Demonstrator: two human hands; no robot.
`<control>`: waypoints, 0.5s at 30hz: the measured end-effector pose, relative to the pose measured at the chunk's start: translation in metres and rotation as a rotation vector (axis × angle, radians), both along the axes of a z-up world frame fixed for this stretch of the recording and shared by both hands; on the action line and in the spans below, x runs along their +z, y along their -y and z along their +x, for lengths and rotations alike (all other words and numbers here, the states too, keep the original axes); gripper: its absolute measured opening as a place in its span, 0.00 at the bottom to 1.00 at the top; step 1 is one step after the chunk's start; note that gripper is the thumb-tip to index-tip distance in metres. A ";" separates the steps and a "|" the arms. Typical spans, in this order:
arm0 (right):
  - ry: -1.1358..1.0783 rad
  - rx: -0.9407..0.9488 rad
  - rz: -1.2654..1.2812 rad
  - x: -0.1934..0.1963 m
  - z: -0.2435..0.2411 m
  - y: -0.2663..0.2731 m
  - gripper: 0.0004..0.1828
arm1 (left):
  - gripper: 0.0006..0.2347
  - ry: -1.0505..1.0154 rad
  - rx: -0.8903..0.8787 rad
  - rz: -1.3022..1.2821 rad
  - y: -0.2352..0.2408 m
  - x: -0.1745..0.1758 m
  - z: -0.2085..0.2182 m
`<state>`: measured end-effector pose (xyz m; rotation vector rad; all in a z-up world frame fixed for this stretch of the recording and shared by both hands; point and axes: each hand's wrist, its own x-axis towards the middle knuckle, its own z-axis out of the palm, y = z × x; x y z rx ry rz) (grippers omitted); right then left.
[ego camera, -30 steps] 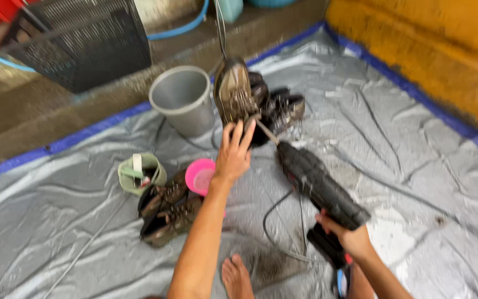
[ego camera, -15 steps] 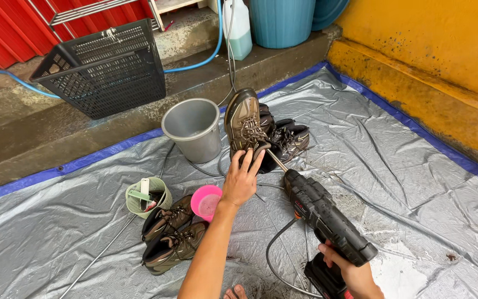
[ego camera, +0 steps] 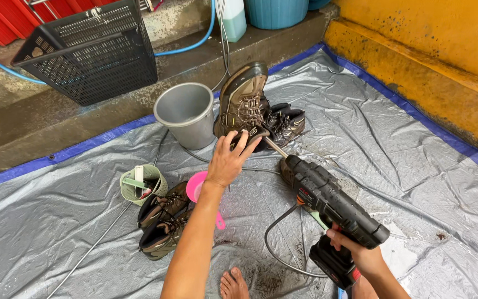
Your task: The person uses a handheld steam cleaner to clean several pairs of brown hiking boots placed on a tarp. They hold each boot with one hand and direct the steam nozzle with the other, rotating the boots to clean different areas.
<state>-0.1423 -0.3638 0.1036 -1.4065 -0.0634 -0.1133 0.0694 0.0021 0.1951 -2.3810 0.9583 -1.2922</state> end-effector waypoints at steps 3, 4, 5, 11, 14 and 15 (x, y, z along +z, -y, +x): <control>-0.019 -0.019 -0.050 0.012 -0.003 0.007 0.05 | 0.39 -0.050 0.034 -0.032 0.008 0.005 -0.005; -0.030 -0.018 -0.053 0.014 -0.004 0.011 0.05 | 0.39 -0.061 0.035 -0.035 0.012 0.001 -0.005; -0.050 -0.012 -0.102 0.015 -0.004 0.016 0.06 | 0.39 -0.208 0.044 -0.163 0.017 -0.002 -0.004; -0.233 -0.062 -0.400 0.044 -0.013 0.026 0.09 | 0.51 -0.684 0.077 -0.865 0.034 -0.047 -0.002; -0.347 -0.083 -0.468 0.060 -0.013 0.030 0.10 | 0.55 -0.738 0.141 -1.084 0.032 -0.112 0.011; -0.405 -0.084 -0.506 0.066 -0.016 0.030 0.11 | 0.56 -0.715 0.179 -1.124 0.030 -0.141 0.013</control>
